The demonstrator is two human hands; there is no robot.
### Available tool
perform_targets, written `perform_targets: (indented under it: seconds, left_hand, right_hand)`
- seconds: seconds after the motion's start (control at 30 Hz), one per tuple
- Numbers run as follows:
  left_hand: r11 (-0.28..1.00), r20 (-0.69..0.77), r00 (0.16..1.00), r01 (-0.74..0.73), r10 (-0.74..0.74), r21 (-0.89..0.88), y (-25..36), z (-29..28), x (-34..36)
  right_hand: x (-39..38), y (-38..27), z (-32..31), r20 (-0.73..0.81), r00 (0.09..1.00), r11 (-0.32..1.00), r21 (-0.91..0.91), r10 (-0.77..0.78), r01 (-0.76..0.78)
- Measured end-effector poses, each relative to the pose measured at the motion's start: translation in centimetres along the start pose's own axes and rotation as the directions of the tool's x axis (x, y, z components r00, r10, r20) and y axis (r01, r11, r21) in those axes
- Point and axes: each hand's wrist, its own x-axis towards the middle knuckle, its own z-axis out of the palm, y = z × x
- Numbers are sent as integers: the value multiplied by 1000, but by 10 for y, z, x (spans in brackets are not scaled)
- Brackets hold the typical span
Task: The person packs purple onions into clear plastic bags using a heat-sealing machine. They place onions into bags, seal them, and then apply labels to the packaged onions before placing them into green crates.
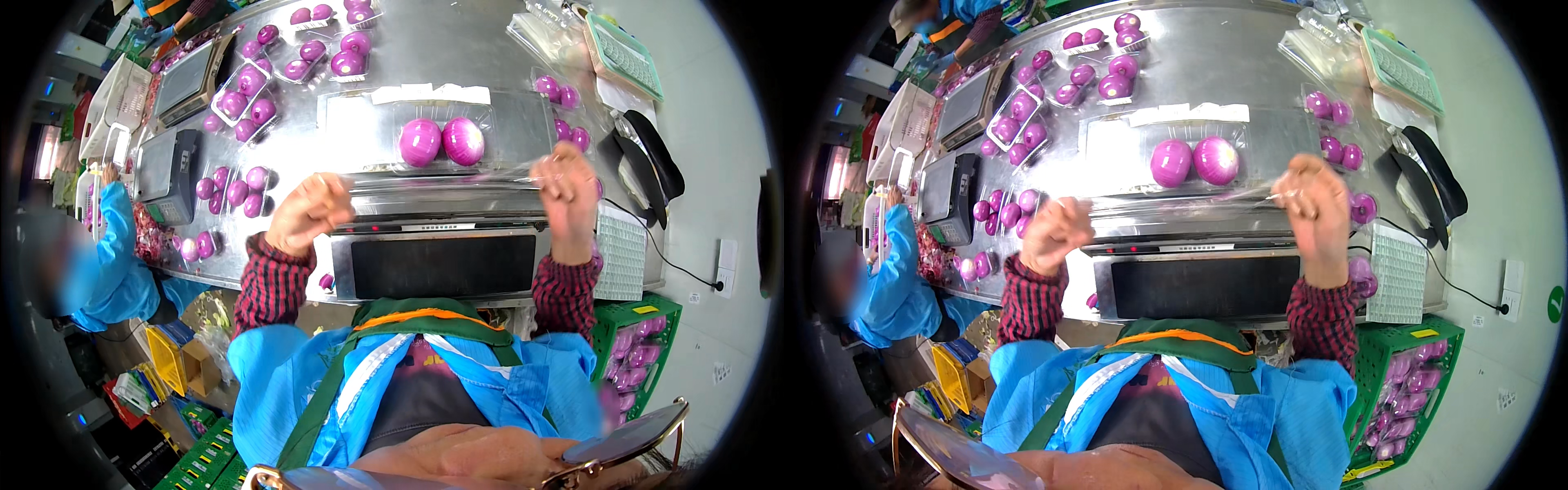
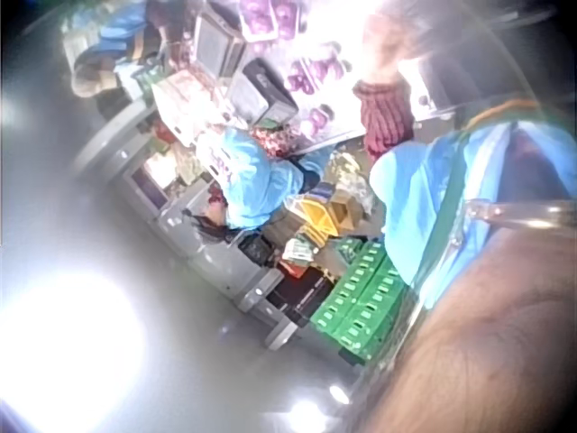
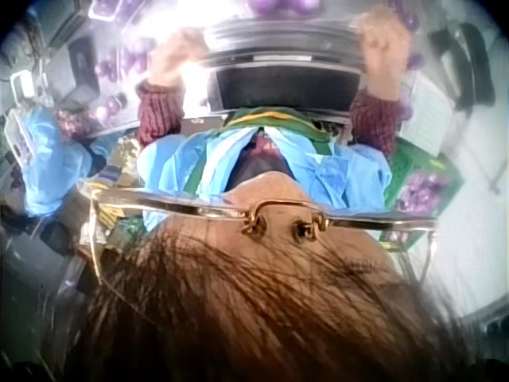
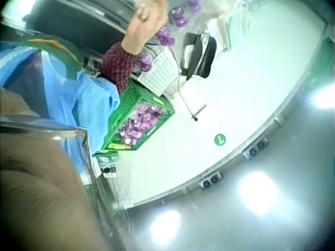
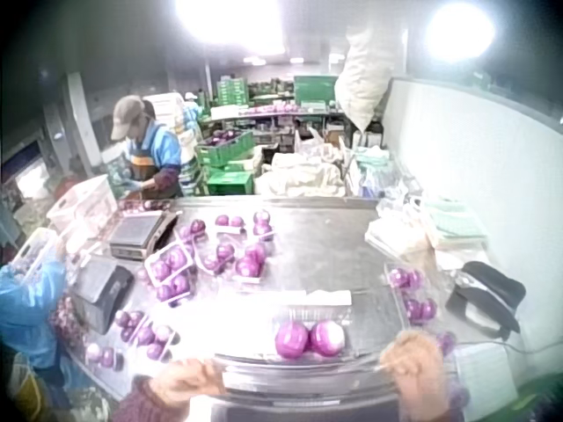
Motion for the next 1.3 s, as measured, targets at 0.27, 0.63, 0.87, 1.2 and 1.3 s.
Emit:
perform_targets:
  seconds: [0.27,0.63,0.87,1.2,1.3]
  left_hand:
    - [510,-32,835,-305,549,804,17,-33,197]
    - [897,-83,982,191,-172,399,-35,6,106]
    - [788,-181,802,595,-569,156,-73,28,0]
    - [682,-199,663,731,-721,-34,-136,13,-46]
    - [743,-407,800,580,-441,334,-136,25,-93]
  right_hand:
    - [154,57,-39,171,980,308,-931,-105,195]
    - [56,47,-56,-86,686,499,-622,723,-604]
    - [-45,27,-24,14,339,308,-452,941,-837]
    - [-142,78,-53,-118,255,221,-243,960,-945]
    - [-179,67,-40,-200,384,341,-220,901,-914]
